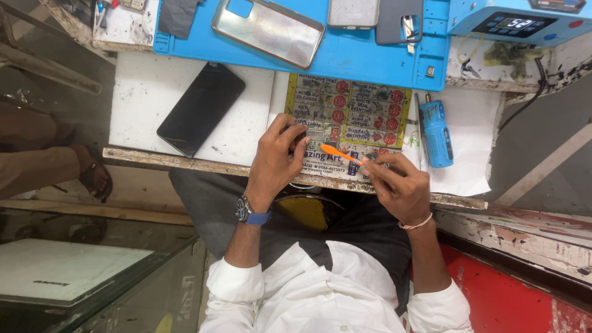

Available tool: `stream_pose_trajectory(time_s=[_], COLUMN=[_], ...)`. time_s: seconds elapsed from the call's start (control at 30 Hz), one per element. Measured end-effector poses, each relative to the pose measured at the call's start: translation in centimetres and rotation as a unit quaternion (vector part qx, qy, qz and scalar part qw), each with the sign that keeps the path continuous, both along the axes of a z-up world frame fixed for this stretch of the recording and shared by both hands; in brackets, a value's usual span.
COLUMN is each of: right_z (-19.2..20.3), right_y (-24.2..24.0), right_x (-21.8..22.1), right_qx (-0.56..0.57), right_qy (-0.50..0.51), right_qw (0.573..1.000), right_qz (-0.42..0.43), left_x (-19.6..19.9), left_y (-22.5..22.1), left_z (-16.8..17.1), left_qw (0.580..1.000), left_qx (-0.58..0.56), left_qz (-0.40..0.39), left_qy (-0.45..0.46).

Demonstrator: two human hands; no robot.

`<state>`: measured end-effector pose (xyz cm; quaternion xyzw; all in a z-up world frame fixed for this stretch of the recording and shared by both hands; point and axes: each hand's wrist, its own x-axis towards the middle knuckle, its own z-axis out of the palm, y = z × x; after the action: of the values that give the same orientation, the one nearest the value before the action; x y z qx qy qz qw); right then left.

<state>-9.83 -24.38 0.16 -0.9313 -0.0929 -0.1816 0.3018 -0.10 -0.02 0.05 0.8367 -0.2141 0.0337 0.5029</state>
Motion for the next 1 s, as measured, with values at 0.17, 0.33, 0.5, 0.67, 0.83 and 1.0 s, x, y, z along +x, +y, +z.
stream_pose_trajectory(time_s=[0.17,0.33,0.5,0.67,0.83,1.0], right_z=[-0.16,-0.1,0.02,-0.18,-0.17,-0.29], right_y=[-0.33,-0.24,-0.06,-0.19,-0.14,-0.25], right_x=[0.05,-0.03,0.01,-0.09,-0.12,-0.06], right_qx=[0.003,0.017,0.019,0.01,0.005,-0.008], right_qy=[-0.024,-0.029,-0.024,-0.04,-0.037,-0.045], right_qw=[1.0,0.999,0.999,0.999,0.999,0.999], right_qz=[-0.012,-0.01,0.014,-0.025,-0.024,0.024], left_x=[0.18,0.05,-0.08,0.09,0.09,-0.01], left_y=[-0.13,-0.06,-0.08,-0.21,-0.18,-0.13], left_z=[0.11,0.17,0.12,0.11,0.13,-0.12], left_qw=[1.0,1.0,1.0,1.0,1.0,1.0], left_qx=[0.005,-0.004,-0.012,0.005,0.003,0.013], left_qz=[-0.001,-0.004,-0.001,0.002,0.001,0.004], left_qy=[0.003,0.007,-0.003,0.01,0.004,0.006])
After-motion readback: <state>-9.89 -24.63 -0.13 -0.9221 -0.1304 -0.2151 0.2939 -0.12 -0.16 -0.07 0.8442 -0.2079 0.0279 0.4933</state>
